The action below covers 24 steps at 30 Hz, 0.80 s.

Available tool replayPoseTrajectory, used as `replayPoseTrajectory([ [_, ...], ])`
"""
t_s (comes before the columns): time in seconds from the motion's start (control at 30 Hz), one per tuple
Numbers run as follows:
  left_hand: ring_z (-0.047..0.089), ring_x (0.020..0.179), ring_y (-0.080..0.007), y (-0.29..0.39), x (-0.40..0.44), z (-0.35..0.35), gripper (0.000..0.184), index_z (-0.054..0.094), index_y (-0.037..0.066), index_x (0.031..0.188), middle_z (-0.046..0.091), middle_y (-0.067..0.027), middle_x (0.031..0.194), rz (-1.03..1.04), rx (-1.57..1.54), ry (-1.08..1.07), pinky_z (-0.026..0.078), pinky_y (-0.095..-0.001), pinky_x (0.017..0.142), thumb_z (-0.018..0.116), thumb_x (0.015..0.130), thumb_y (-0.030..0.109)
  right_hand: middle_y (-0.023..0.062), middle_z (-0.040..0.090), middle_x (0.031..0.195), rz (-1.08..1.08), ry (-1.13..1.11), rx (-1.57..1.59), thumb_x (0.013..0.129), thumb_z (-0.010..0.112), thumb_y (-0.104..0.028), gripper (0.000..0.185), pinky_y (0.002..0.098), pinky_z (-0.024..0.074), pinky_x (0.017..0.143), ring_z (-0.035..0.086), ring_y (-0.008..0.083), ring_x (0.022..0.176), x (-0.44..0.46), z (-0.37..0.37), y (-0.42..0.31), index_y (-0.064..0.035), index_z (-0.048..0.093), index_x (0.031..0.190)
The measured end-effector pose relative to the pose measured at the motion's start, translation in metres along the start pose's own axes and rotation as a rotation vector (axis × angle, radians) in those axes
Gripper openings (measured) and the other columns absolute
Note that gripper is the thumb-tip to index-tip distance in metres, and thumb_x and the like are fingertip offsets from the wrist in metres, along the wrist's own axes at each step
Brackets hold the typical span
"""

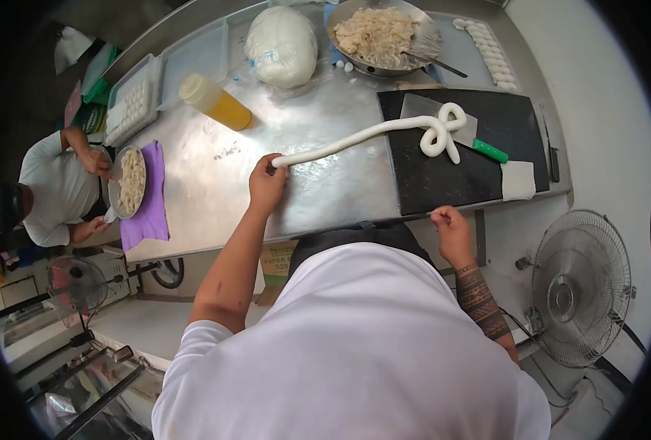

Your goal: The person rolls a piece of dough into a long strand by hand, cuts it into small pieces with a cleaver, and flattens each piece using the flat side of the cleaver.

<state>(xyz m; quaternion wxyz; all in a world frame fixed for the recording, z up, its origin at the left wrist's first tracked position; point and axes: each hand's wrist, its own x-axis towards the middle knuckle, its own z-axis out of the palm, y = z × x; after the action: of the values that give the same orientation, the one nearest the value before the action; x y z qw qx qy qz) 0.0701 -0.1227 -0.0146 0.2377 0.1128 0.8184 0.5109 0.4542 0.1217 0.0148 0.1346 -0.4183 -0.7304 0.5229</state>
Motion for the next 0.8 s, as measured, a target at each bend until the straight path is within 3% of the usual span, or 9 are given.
replayPoseTrajectory([
  [0.07, 0.065, 0.077, -0.0096, -0.004, 0.002, 0.000, 0.030, 0.067, 0.003, 0.129, 0.069, -0.0032, 0.094, -0.011, -0.062, 0.003, 0.055, -0.0255, 0.068, 0.071, 0.099, 0.007, 0.0036, 0.071, 0.087, 0.078, -0.024, 0.199, 0.101, 0.070, -0.007, 0.007, 0.0262, 0.0533, 0.073, 0.066, 0.0087, 0.079, 0.004, 0.008, -0.003, -0.0007, 0.071, 0.099],
  [0.23, 0.065, 0.083, -0.0093, -0.006, -0.010, 0.000, 0.038, 0.064, 0.001, 0.136, 0.070, -0.0027, 0.097, 0.007, -0.125, 0.007, 0.054, -0.0245, 0.075, 0.071, 0.099, 0.009, 0.0026, 0.070, 0.085, -0.004, -0.108, 0.182, 0.096, 0.076, -0.003, 0.009, 0.0243, 0.0570, 0.072, 0.068, 0.0090, 0.077, 0.034, 0.003, -0.030, -0.0002, 0.067, 0.095],
  [0.4, 0.064, 0.100, -0.0139, -0.033, -0.038, 0.012, 0.055, 0.054, 0.001, 0.147, 0.063, -0.0100, 0.125, 0.161, 0.000, 0.134, 0.057, -0.0283, 0.083, 0.073, 0.096, 0.004, 0.0005, 0.067, 0.079, -0.069, -0.143, 0.258, 0.091, 0.081, -0.001, 0.018, 0.0225, 0.0528, 0.065, 0.063, 0.0065, 0.069, 0.056, -0.005, -0.046, -0.0038, 0.064, 0.089],
  [0.57, 0.065, 0.104, -0.0240, -0.047, -0.100, 0.019, 0.064, 0.055, 0.002, 0.146, 0.058, -0.0156, 0.135, 0.207, 0.287, 0.258, 0.057, -0.0360, 0.090, 0.078, 0.087, 0.001, 0.0001, 0.068, 0.078, -0.113, -0.172, 0.291, 0.092, 0.083, -0.007, 0.017, 0.0224, 0.0507, 0.065, 0.063, 0.0065, 0.070, 0.069, -0.007, -0.034, -0.0029, 0.066, 0.090],
  [0.7, 0.065, 0.105, -0.0263, -0.057, -0.152, 0.017, 0.063, 0.056, 0.006, 0.144, 0.056, -0.0155, 0.140, 0.306, 0.399, 0.301, 0.057, -0.0380, 0.090, 0.078, 0.086, -0.001, -0.0005, 0.067, 0.079, -0.170, -0.219, 0.242, 0.098, 0.078, -0.013, 0.017, 0.0224, 0.0511, 0.066, 0.063, 0.0058, 0.071, 0.071, -0.007, -0.037, -0.0017, 0.067, 0.091],
  [0.8, 0.064, 0.107, -0.0276, -0.068, -0.186, 0.017, 0.062, 0.056, 0.008, 0.145, 0.053, -0.0160, 0.145, 0.211, 0.457, 0.308, 0.056, -0.0395, 0.091, 0.077, 0.087, -0.001, -0.0006, 0.067, 0.077, -0.198, -0.260, 0.228, 0.102, 0.075, -0.020, 0.025, 0.0228, 0.0503, 0.065, 0.063, 0.0055, 0.070, 0.074, -0.009, -0.037, -0.0020, 0.066, 0.087],
])
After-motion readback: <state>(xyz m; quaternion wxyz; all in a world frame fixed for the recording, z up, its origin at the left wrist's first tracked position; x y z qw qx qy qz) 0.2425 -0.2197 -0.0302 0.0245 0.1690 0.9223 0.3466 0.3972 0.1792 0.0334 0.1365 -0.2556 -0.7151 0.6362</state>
